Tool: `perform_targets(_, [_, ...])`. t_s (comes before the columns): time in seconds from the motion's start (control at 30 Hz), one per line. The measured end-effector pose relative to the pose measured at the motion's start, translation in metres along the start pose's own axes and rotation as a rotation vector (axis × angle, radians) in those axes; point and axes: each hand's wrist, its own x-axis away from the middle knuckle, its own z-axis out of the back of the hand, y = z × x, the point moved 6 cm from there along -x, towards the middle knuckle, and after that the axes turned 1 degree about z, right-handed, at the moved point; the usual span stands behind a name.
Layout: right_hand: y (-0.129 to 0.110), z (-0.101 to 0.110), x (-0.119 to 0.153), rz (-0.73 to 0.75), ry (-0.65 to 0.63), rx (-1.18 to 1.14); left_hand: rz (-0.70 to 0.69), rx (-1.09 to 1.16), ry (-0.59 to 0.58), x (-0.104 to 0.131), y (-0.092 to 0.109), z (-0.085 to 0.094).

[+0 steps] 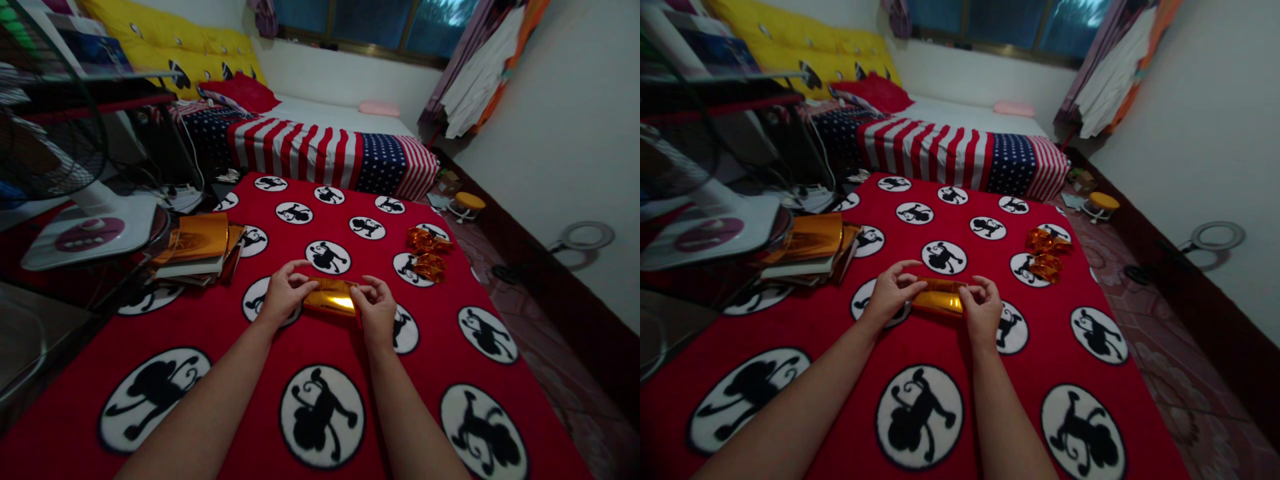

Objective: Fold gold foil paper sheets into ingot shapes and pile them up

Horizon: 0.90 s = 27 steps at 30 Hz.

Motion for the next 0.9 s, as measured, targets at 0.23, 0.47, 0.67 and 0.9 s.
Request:
perform_targets(0.23, [-0.0004,0.0004,-0.0001,-0.009,0.003,0.008,0.002,0.009,0.0,-0.0009,-0.0013,0.0002])
perform_targets(0.47, [-0.0005,0.0,0.0,-0.014,0.01,0.01,0.0,0.011,-0.006,-0.0003,-0.002,0.0002])
perform_targets(0.67, [-0.0004,-0.0002,0.0005,-0.013,0.003,0.009,0.002,0.023,0.0,-0.0001,-0.0018,0.0002])
perform_targets(0.9, [-0.0032,-0.0001,0.0013,-0.002,0.019,0.041,-0.018,-0.012,0.011,0.0001,-0.0004,-0.0001])
